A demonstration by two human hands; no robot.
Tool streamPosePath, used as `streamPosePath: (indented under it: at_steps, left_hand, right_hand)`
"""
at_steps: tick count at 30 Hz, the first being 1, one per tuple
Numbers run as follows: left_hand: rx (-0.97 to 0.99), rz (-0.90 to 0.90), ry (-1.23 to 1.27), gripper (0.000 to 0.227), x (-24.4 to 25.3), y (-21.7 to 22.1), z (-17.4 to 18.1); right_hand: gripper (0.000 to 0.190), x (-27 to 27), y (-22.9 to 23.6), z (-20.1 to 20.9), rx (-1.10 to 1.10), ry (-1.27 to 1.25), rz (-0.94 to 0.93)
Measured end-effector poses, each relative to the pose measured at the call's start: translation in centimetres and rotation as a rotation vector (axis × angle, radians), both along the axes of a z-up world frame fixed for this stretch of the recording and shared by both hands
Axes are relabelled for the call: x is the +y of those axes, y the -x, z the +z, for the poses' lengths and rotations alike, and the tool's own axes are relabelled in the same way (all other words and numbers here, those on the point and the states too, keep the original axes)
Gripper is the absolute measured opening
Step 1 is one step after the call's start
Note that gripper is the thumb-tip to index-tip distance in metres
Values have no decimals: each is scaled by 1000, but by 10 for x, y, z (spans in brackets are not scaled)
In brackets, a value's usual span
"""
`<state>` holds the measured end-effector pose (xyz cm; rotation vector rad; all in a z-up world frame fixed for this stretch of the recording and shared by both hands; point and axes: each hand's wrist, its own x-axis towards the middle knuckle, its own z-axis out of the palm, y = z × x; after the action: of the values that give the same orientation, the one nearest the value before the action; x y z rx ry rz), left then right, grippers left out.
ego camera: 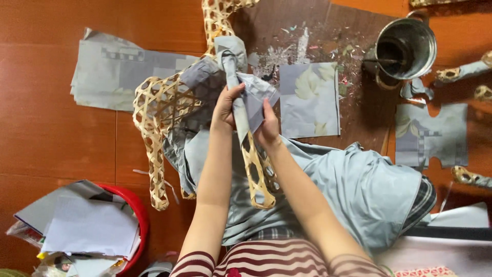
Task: Applying paper strips and glue to a wicker frame to create a paper-mache giraffe sculpture.
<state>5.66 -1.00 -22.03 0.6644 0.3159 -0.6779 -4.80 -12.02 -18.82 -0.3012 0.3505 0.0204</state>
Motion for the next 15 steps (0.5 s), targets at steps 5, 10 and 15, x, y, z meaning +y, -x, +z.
streamPosePath:
  at_steps: [5, 10, 15]
  left_hand:
    - [-131, 56, -59, 42, -13, 5, -13]
    - [-195, 168, -82, 67, -27, 45, -25]
    - [-166, 421, 504, 71, -41, 92, -23]
  right_hand:
    - [54, -6, -20, -22, -97, 455, 148]
    - [60, 7, -37, 54, -195, 1327, 334]
    - [65, 18, -36, 100, -270, 2258, 662]
